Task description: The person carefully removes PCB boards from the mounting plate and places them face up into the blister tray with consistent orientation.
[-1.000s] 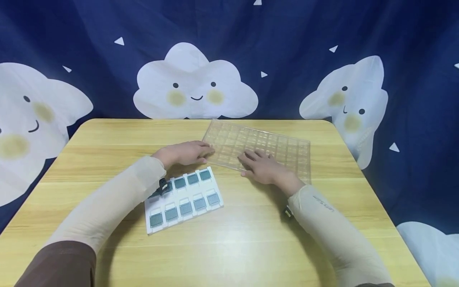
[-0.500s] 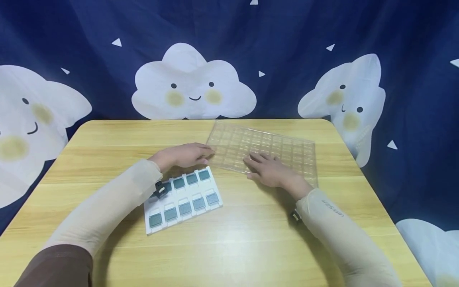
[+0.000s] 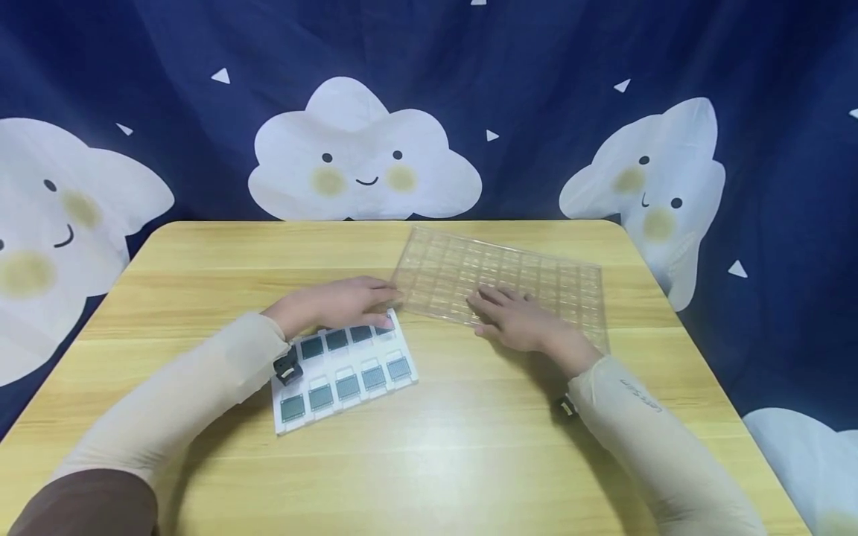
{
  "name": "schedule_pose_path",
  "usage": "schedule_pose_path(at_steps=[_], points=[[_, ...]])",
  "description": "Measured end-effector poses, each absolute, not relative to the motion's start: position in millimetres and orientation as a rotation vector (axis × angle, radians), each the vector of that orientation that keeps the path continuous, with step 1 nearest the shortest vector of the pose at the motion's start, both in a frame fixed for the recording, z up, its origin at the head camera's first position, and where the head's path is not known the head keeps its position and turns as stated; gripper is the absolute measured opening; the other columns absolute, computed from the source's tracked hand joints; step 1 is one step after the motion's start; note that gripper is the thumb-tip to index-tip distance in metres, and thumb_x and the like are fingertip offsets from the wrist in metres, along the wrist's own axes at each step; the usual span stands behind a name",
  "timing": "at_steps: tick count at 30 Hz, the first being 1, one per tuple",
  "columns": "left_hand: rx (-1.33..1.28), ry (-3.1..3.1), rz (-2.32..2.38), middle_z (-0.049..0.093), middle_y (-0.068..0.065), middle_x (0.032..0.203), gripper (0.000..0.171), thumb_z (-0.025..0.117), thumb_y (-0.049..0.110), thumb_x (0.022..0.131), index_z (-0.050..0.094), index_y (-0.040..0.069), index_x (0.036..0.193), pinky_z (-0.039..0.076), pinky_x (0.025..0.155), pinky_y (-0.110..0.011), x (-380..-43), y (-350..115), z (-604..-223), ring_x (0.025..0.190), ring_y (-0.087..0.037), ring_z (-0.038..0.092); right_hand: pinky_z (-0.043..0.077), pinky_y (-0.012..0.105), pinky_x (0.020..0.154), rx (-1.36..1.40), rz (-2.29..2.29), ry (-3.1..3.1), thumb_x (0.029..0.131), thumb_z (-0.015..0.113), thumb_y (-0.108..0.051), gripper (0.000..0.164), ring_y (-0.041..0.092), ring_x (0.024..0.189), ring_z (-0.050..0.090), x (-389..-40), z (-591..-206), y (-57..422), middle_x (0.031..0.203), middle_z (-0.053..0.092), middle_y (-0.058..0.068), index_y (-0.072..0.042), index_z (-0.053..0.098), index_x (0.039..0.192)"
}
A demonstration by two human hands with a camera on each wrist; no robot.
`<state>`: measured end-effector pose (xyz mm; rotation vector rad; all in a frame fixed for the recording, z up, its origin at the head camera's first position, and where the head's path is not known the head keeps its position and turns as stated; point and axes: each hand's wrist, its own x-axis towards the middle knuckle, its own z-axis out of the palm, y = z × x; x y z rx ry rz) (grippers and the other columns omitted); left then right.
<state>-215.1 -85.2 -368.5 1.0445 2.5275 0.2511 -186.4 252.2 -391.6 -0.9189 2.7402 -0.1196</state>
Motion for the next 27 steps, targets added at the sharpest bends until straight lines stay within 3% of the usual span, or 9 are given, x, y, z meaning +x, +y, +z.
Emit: schedule_pose_path(at_steps=[12,20,27], points=[[1.270,2.491,0.132,0.029,-0.010,0.158,0.080,0.050,0.066,0.091,0.033,0.019,0.154,0.019,0.119,-0.048,-184.4,-68.7,-367.4,0.144,-0.034,0.023,0.018,0.068,0.111,-0.902,-0.182,2.758,0.100,0.052,-0.042,0.067,0.045,0.143,0.017,-181.2,-393.7,267.4,0.160,0.019,0.018,-0.013,0.029,0.155],[1.409,2.429,-0.039,0.026,-0.008,0.159,0.086,0.045,0.074,0.087,0.031,0.022,0.155,0.016,0.119,-0.051,-159.4,-60.5,-369.0,0.147,-0.033,0.016,0.026,0.063,0.111,-0.943,-0.223,2.830,0.098,0.055,-0.047,0.070,0.048,0.137,0.029,-182.8,-396.3,269.0,0.153,0.031,0.023,-0.006,0.036,0.151],[1.424,2.422,-0.098,0.022,-0.004,0.161,0.096,0.046,0.080,0.081,0.025,0.025,0.156,0.011,0.118,-0.057,-143.8,-62.3,-374.7,0.148,-0.031,0.009,0.026,0.060,0.112,-0.922,-0.187,2.830,0.098,0.054,-0.046,0.072,0.047,0.137,0.029,-182.7,-395.6,271.9,0.153,0.032,0.023,0.003,0.036,0.148]])
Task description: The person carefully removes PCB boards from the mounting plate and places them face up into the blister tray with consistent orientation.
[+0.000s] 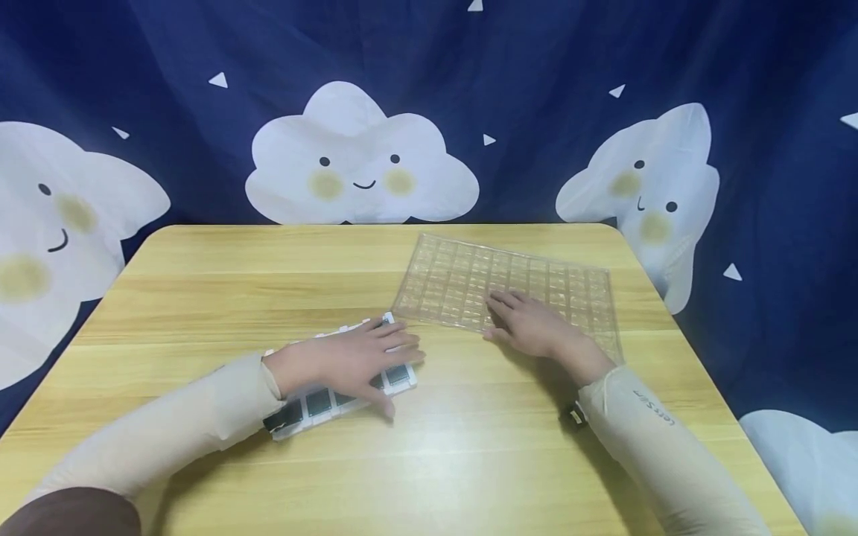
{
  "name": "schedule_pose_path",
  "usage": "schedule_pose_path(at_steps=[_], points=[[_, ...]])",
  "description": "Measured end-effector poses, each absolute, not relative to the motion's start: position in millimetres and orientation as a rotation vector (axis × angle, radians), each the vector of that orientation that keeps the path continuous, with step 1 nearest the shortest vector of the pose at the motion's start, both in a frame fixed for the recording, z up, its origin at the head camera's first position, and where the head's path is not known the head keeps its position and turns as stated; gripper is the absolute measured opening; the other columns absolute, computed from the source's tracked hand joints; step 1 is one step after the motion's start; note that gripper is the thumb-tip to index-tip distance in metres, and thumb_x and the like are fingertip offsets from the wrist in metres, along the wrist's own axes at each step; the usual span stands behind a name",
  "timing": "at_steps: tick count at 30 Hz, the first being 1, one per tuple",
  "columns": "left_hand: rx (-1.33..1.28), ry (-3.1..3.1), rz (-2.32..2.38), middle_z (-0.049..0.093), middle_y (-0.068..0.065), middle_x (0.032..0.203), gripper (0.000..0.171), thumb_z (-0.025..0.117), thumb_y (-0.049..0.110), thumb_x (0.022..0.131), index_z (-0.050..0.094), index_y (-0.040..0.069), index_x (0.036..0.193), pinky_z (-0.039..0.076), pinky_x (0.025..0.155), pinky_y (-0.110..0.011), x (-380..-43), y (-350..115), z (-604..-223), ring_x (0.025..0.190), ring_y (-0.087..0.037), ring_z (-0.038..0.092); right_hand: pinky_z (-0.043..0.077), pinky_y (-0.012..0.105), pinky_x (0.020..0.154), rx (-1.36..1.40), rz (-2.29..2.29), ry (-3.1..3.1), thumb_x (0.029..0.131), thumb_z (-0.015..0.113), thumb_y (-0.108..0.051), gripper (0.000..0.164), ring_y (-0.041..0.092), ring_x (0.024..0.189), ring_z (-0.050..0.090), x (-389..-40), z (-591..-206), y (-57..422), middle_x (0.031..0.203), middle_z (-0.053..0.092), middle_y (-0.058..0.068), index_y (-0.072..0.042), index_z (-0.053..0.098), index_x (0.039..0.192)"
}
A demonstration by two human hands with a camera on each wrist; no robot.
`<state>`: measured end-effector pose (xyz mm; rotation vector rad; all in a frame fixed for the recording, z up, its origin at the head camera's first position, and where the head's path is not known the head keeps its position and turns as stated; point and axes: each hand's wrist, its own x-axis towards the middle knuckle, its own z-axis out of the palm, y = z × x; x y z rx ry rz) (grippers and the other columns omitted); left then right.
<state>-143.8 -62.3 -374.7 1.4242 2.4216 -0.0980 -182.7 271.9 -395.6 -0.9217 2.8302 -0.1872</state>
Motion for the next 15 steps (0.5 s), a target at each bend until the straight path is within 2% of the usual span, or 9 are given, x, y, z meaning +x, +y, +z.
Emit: schedule_pose_path(at_steps=[5,15], points=[[1.430,2.408,-0.115,0.024,-0.003,0.160,0.093,0.053,0.075,0.082,0.028,0.024,0.155,0.006,0.118,-0.057,-138.0,-65.9,-378.1,0.148,-0.028,0.009,0.026,0.060,0.112,-0.902,-0.179,2.824,0.099,0.055,-0.044,0.071,0.047,0.138,0.029,-180.9,-395.2,274.1,0.154,0.031,0.022,0.005,0.038,0.147],[1.460,2.403,-0.157,0.031,-0.002,0.157,0.076,0.064,0.056,0.089,0.033,0.025,0.152,0.013,0.118,-0.056,-138.5,-74.2,-379.0,0.147,-0.026,0.016,0.027,0.060,0.112,-0.908,-0.205,2.824,0.099,0.055,-0.042,0.070,0.048,0.137,0.031,-174.1,-393.7,281.5,0.152,0.033,0.023,0.007,0.038,0.146]])
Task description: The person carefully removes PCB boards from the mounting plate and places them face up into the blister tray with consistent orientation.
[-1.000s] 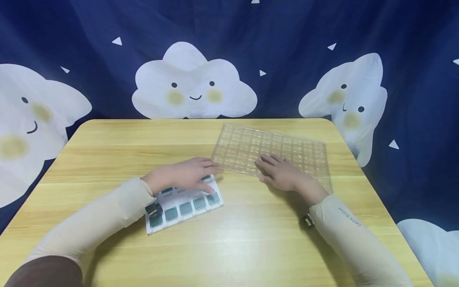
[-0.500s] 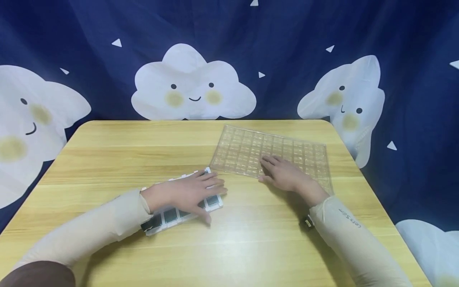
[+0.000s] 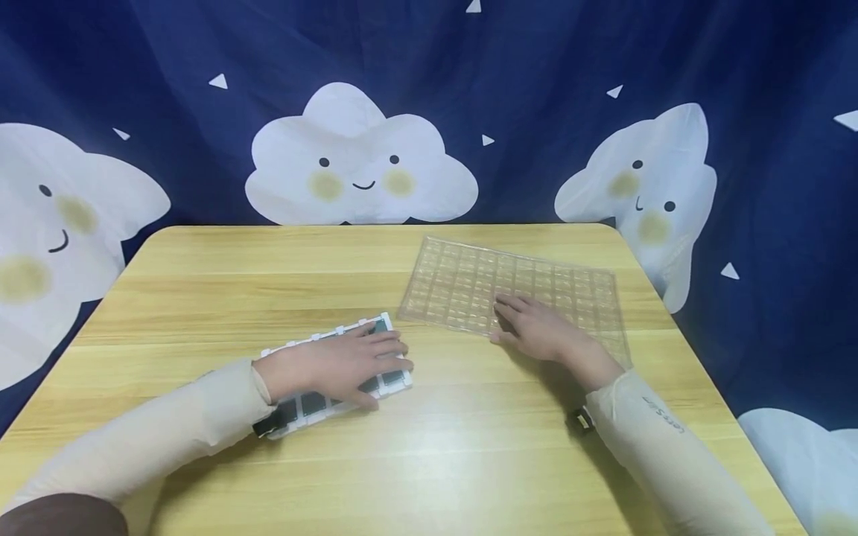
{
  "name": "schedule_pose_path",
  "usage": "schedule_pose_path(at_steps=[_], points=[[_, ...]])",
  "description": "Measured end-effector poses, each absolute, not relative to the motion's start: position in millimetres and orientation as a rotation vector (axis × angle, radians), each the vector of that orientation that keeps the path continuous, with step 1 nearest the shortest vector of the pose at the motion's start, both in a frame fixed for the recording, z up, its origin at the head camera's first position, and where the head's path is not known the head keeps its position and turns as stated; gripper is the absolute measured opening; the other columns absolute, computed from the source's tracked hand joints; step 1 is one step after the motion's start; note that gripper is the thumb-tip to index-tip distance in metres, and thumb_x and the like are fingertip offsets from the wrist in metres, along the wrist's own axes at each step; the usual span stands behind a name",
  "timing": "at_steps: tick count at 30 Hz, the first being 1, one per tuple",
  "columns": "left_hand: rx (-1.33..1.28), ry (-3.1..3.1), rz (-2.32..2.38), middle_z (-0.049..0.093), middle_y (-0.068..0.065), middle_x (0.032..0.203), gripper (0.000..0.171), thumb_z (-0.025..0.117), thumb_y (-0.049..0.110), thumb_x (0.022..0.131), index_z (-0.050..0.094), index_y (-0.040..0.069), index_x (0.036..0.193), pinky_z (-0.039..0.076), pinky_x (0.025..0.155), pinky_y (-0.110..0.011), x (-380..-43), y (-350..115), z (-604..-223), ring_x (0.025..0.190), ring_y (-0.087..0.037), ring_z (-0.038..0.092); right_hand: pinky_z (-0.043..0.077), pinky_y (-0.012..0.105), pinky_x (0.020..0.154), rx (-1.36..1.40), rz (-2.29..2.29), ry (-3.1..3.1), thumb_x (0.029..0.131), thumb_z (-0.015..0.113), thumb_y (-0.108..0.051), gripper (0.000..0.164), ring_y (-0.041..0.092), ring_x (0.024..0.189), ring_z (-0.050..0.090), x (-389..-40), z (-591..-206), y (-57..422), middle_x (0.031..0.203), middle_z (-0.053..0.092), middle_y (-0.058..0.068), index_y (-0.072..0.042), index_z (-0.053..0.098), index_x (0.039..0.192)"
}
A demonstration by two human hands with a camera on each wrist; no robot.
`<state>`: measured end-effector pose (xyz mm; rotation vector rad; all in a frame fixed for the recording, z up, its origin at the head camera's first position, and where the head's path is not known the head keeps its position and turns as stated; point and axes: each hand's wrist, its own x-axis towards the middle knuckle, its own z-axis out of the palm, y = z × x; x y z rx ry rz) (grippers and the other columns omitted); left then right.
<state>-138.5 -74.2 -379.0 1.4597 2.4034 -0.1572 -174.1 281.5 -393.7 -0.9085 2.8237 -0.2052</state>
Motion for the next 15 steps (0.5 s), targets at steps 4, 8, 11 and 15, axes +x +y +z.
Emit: schedule_pose_path(at_steps=[4,8,11,15], points=[[1.465,2.396,-0.168,0.032,-0.003,0.156,0.074,0.066,0.051,0.090,0.036,0.024,0.151,0.013,0.118,-0.056,-138.5,-79.4,-375.1,0.147,-0.027,0.017,0.027,0.059,0.112,-0.931,-0.217,2.829,0.098,0.057,-0.041,0.070,0.046,0.136,0.032,-171.2,-394.3,286.5,0.152,0.034,0.023,0.008,0.039,0.145],[1.468,2.393,-0.183,0.033,-0.003,0.156,0.073,0.068,0.049,0.089,0.038,0.024,0.151,0.012,0.118,-0.055,-138.6,-83.2,-372.0,0.147,-0.027,0.018,0.028,0.060,0.111,-0.953,-0.239,2.838,0.097,0.060,-0.038,0.069,0.047,0.135,0.033,-166.6,-392.6,290.6,0.150,0.037,0.024,0.009,0.041,0.143],[1.461,2.393,-0.196,0.033,-0.002,0.156,0.072,0.069,0.047,0.089,0.038,0.024,0.150,0.013,0.118,-0.055,-138.2,-85.3,-370.3,0.147,-0.026,0.018,0.028,0.060,0.111,-0.959,-0.254,2.832,0.096,0.062,-0.037,0.068,0.048,0.134,0.034,-162.1,-389.8,292.3,0.149,0.038,0.025,0.009,0.042,0.143],[1.448,2.389,-0.197,0.033,-0.001,0.156,0.070,0.069,0.043,0.090,0.038,0.024,0.150,0.015,0.118,-0.055,-137.5,-87.6,-369.2,0.147,-0.026,0.018,0.027,0.061,0.111,-0.939,-0.256,2.809,0.096,0.062,-0.039,0.069,0.049,0.135,0.033,-155.8,-385.8,294.1,0.149,0.037,0.025,0.008,0.042,0.143]])
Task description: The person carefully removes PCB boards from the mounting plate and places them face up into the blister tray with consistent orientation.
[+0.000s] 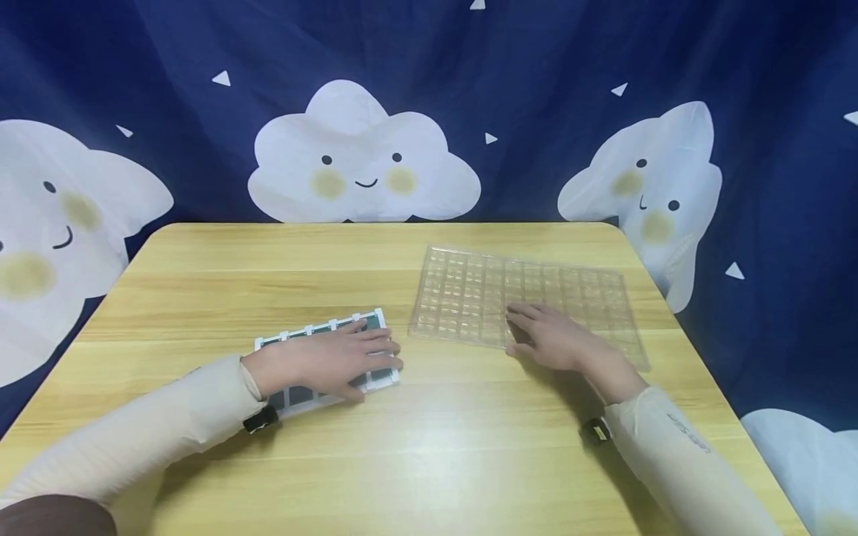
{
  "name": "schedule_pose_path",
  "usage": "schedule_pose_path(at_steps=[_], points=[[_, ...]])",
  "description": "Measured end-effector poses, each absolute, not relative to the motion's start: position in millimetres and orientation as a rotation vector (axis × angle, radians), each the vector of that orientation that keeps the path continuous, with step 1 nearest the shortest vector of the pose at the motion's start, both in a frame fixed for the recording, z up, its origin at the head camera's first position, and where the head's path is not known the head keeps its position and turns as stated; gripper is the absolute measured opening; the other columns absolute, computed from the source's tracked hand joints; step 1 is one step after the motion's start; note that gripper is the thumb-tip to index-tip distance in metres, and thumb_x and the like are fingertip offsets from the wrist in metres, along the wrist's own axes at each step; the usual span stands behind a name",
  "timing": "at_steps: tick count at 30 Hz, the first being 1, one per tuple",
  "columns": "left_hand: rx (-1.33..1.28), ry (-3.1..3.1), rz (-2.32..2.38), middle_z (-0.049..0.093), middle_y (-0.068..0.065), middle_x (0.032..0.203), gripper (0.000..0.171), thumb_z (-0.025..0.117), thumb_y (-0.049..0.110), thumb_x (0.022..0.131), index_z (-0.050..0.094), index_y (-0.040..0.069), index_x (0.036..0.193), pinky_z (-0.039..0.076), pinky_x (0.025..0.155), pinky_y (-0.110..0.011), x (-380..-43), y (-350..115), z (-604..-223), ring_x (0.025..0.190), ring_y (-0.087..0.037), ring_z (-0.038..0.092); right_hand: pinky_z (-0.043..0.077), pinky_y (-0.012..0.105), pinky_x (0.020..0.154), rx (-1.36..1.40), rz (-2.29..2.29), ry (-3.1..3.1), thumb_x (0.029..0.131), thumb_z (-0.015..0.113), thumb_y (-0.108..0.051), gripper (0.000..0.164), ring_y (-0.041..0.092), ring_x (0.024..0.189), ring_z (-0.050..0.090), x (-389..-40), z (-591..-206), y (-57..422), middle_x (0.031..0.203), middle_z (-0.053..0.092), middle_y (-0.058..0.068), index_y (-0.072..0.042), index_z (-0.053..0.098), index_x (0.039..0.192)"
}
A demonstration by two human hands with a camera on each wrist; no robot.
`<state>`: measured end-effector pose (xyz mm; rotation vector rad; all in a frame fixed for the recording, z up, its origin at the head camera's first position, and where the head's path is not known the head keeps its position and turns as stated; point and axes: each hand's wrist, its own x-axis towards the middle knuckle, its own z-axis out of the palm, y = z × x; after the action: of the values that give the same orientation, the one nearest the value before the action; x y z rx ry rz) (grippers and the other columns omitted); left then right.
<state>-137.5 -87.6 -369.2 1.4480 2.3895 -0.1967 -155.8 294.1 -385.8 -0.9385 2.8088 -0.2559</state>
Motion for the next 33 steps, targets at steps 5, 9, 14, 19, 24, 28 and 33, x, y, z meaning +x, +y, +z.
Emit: schedule_pose_path(at_steps=[5,9,14,19,24,28,33], points=[[1.423,2.395,-0.149,0.030,-0.002,0.157,0.071,0.069,0.043,0.090,0.037,0.024,0.151,0.013,0.119,-0.054,-135.9,-91.6,-371.9,0.147,-0.028,0.016,0.027,0.062,0.111,-0.941,-0.258,2.811,0.094,0.064,-0.041,0.071,0.048,0.134,0.034,-151.1,-385.6,295.6,0.149,0.039,0.023,0.007,0.043,0.143],[1.387,2.415,-0.103,0.025,-0.003,0.160,0.077,0.065,0.052,0.090,0.033,0.023,0.153,0.011,0.119,-0.054,-131.8,-99.1,-373.6,0.148,-0.028,0.012,0.028,0.061,0.111,-0.983,-0.268,2.843,0.092,0.066,-0.043,0.074,0.047,0.134,0.035,-150.6,-386.8,291.6,0.148,0.041,0.023,0.004,0.044,0.143],[1.381,2.463,-0.040,0.025,-0.005,0.160,0.080,0.062,0.056,0.090,0.031,0.020,0.154,0.012,0.118,-0.056,-123.7,-113.0,-370.8,0.148,-0.032,0.012,0.028,0.060,0.111,-1.016,-0.312,2.868,0.091,0.065,-0.048,0.076,0.045,0.134,0.037,-151.0,-383.6,277.4,0.148,0.041,0.022,0.000,0.043,0.145],[1.321,2.512,0.055,0.025,-0.007,0.160,0.081,0.062,0.057,0.089,0.031,0.023,0.155,0.014,0.117,-0.058,-115.6,-127.8,-368.5,0.147,-0.035,0.014,0.031,0.058,0.111,-1.118,-0.334,2.861,0.091,0.064,-0.052,0.076,0.041,0.133,0.041,-151.2,-380.6,259.3,0.146,0.045,0.019,-0.002,0.044,0.145],[1.256,2.556,0.106,0.024,-0.008,0.160,0.082,0.063,0.057,0.088,0.030,0.023,0.155,0.011,0.118,-0.057,-108.3,-140.2,-368.9,0.147,-0.035,0.014,0.031,0.057,0.111,-1.163,-0.359,2.824,0.091,0.059,-0.056,0.080,0.039,0.135,0.039,-150.9,-379.3,242.3,0.148,0.042,0.018,-0.006,0.039,0.149],[1.245,2.601,0.105,0.026,-0.010,0.159,0.084,0.062,0.059,0.087,0.031,0.020,0.155,0.014,0.118,-0.056,-101.2,-152.5,-372.0,0.146,-0.037,0.016,0.029,0.057,0.112,-1.185,-0.354,2.812,0.092,0.056,-0.060,0.083,0.038,0.138,0.035,-151.9,-377.9,230.4,0.152,0.037,0.017,-0.010,0.032,0.153],[1.229,2.656,0.149,0.029,-0.012,0.157,0.086,0.063,0.060,0.086,0.031,0.018,0.154,0.020,0.117,-0.055,-91.7,-168.3,-376.9,0.145,-0.038,0.019,0.030,0.054,0.113,-1.293,-0.330,2.793,0.091,0.055,-0.062,0.083,0.036,0.138,0.035,-154.1,-377.2,214.1,0.152,0.037,0.014,-0.011,0.033,0.153]])
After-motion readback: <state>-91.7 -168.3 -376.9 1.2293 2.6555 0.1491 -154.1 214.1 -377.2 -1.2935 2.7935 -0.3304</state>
